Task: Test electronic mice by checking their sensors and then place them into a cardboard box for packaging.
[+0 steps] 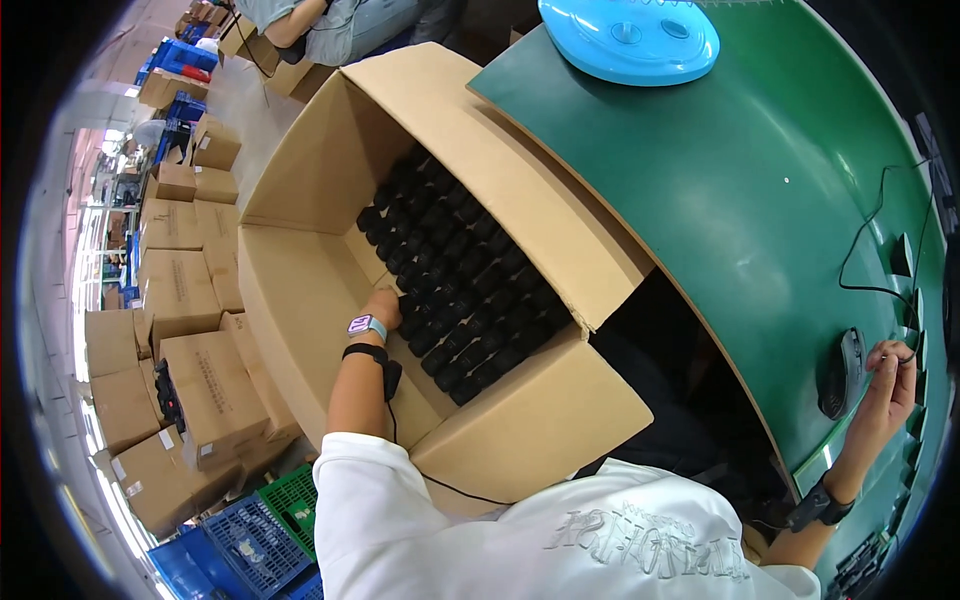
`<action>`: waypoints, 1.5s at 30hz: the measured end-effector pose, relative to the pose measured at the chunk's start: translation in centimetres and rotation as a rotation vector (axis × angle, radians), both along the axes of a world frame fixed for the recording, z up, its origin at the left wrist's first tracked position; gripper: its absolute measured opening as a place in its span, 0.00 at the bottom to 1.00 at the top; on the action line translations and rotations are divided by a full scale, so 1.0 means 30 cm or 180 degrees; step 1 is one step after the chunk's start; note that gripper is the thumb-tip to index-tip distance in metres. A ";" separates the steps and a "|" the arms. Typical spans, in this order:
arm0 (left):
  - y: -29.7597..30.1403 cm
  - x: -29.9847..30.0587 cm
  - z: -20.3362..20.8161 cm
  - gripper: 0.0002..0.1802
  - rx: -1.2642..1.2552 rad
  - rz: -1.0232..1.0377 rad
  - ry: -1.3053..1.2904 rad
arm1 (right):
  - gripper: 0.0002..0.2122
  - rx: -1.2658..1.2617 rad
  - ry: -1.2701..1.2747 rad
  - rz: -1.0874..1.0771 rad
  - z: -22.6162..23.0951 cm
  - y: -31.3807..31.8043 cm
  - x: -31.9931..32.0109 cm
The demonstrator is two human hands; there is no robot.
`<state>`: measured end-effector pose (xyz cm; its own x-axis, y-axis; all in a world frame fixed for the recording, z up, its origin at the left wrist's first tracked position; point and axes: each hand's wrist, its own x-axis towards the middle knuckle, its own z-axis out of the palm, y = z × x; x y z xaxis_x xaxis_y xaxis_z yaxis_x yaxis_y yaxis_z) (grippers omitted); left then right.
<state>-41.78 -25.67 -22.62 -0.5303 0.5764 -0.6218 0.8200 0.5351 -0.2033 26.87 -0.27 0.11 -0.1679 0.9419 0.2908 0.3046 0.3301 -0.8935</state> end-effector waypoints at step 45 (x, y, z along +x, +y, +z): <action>0.265 0.609 0.906 0.10 0.2121 -0.1643 0.0459 | 0.08 0.0694 -0.0322 0.0070 0.104 0.282 0.067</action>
<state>-23.51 -17.72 4.56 -0.1485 0.9888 -0.0138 0.9842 0.1464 -0.1000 28.87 8.20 3.23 -0.2263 0.8545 0.4676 0.3794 0.5195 -0.7656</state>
